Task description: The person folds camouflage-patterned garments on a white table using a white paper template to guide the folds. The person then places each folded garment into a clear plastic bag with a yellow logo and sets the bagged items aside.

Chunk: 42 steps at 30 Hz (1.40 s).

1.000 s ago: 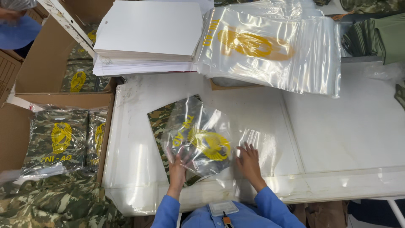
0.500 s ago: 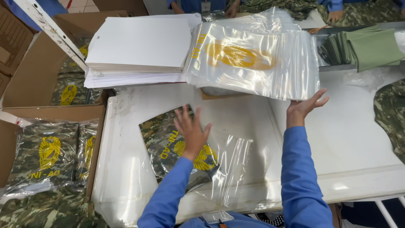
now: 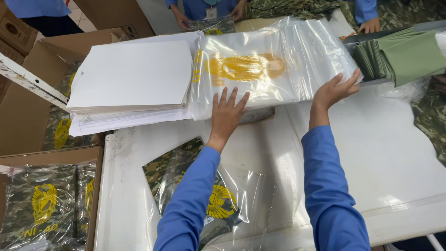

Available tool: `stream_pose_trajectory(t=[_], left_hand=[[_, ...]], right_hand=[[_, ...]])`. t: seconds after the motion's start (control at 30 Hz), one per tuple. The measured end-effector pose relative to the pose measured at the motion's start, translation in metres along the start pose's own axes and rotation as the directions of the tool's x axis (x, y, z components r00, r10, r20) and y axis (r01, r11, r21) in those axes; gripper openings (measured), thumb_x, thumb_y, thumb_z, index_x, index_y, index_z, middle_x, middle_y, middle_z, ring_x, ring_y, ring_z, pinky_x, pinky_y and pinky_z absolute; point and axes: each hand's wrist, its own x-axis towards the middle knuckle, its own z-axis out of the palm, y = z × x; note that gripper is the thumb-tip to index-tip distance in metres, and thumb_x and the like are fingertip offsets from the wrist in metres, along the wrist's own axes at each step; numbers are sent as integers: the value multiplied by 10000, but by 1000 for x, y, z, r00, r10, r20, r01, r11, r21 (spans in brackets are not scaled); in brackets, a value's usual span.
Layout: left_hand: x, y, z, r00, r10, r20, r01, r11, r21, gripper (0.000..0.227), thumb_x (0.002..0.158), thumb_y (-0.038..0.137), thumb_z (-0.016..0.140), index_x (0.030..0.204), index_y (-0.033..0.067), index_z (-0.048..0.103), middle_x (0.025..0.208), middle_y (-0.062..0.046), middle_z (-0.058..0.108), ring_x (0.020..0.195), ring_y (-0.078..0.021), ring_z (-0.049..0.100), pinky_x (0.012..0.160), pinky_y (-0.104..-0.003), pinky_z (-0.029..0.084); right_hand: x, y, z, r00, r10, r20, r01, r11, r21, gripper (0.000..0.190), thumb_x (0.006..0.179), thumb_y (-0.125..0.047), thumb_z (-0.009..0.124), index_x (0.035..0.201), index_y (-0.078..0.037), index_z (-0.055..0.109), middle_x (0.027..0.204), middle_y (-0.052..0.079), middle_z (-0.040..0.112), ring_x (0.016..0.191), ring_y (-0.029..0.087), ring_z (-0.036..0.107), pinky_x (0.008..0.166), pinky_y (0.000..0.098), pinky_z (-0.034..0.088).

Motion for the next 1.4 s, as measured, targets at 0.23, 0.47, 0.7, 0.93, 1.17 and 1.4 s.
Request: stream_pose_trajectory(t=[0.23, 0.47, 0.7, 0.93, 1.17, 1.4], left_hand=[[23, -2, -7, 935, -81, 345, 131, 983, -125, 470, 880, 537, 194, 1285, 341, 328, 1294, -68, 401, 1235, -309, 311, 1014, -521, 166], [21, -3, -17, 983, -106, 151, 119, 990, -77, 571, 813, 629, 333, 1268, 285, 372, 1297, -87, 376, 1231, -290, 325, 983, -513, 248], [20, 1, -36, 984, -119, 129, 134, 985, -110, 634, 792, 664, 282, 1283, 272, 360, 1281, -125, 401, 1233, -329, 314, 1007, -542, 165], [-106, 29, -111, 941, -273, 201, 331, 866, -374, 519, 893, 415, 374, 1346, 181, 279, 1414, -171, 117, 1287, -412, 8, 948, -587, 10], [-293, 89, -128, 416, -341, 843, 593, 805, 32, 599, 880, 509, 291, 1372, 230, 93, 1392, -213, -23, 1230, -476, -77, 831, -720, -42], [-317, 73, -124, 585, -333, 740, 488, 873, 7, 567, 852, 544, 301, 1353, 352, 119, 1417, -121, -5, 1254, -422, -30, 839, -723, -26]], right_hand=[[34, 20, 25, 977, -43, 209, 90, 971, -222, 323, 954, -145, 520, 1223, -4, 410, 1211, 217, 203, 1176, 370, 316, 1000, 447, 313], [18, -3, 0, 913, -258, 316, 384, 804, -453, 273, 952, -297, 431, 1197, -217, 519, 1188, 109, 359, 937, 344, 490, 764, 498, 344], [7, -25, -26, 905, -98, 414, 280, 870, -406, 451, 971, -442, 299, 1344, -189, 320, 1323, 218, 187, 1211, 424, 251, 918, 566, 149], [-137, 25, -149, 724, -265, 637, 445, 885, -137, 309, 880, -221, 497, 1176, -130, 498, 1203, 133, 363, 1037, 354, 366, 824, 517, 262], [-280, 45, -264, 616, 360, 700, 243, 760, -604, 593, 710, -462, 633, 1093, -64, 418, 1203, 169, 321, 1102, 360, 320, 878, 507, 215], [-330, 50, -271, 415, 165, 894, 175, 951, -257, 86, 730, -92, 599, 782, -51, 544, 1205, 194, 359, 1069, 412, 423, 878, 485, 333]])
